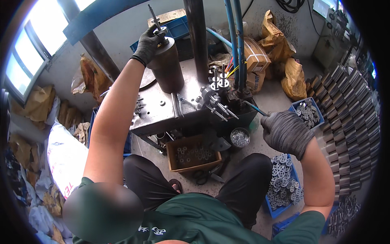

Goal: Operating a press machine to assemble or process metal components.

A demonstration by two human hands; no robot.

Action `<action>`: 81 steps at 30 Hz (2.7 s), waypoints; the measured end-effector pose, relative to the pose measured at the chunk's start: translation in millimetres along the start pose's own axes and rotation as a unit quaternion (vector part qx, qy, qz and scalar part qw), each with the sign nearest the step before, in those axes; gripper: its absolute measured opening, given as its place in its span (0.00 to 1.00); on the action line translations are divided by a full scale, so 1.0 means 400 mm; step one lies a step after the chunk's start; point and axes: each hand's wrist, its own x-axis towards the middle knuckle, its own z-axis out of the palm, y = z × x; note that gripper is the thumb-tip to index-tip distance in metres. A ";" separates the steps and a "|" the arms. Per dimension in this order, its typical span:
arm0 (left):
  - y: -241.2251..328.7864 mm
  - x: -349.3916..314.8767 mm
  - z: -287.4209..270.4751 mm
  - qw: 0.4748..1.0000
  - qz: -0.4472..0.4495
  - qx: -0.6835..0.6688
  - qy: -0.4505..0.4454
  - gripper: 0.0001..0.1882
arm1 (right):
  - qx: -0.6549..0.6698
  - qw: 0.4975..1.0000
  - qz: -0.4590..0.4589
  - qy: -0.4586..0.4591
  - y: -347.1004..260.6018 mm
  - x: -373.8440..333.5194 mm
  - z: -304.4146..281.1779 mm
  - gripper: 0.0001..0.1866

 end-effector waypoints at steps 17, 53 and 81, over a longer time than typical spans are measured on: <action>0.025 -0.024 0.016 1.000 0.009 -0.017 0.001 0.32 | 0.024 0.999 0.042 0.023 0.014 -0.061 0.039 0.10; 0.010 -0.022 0.014 0.991 0.046 0.121 0.044 0.31 | 0.126 0.986 0.080 -0.074 0.015 -0.142 0.123 0.09; 0.020 -0.030 0.015 0.996 0.036 0.074 0.026 0.16 | 0.210 0.977 0.017 -0.018 0.050 -0.117 0.108 0.11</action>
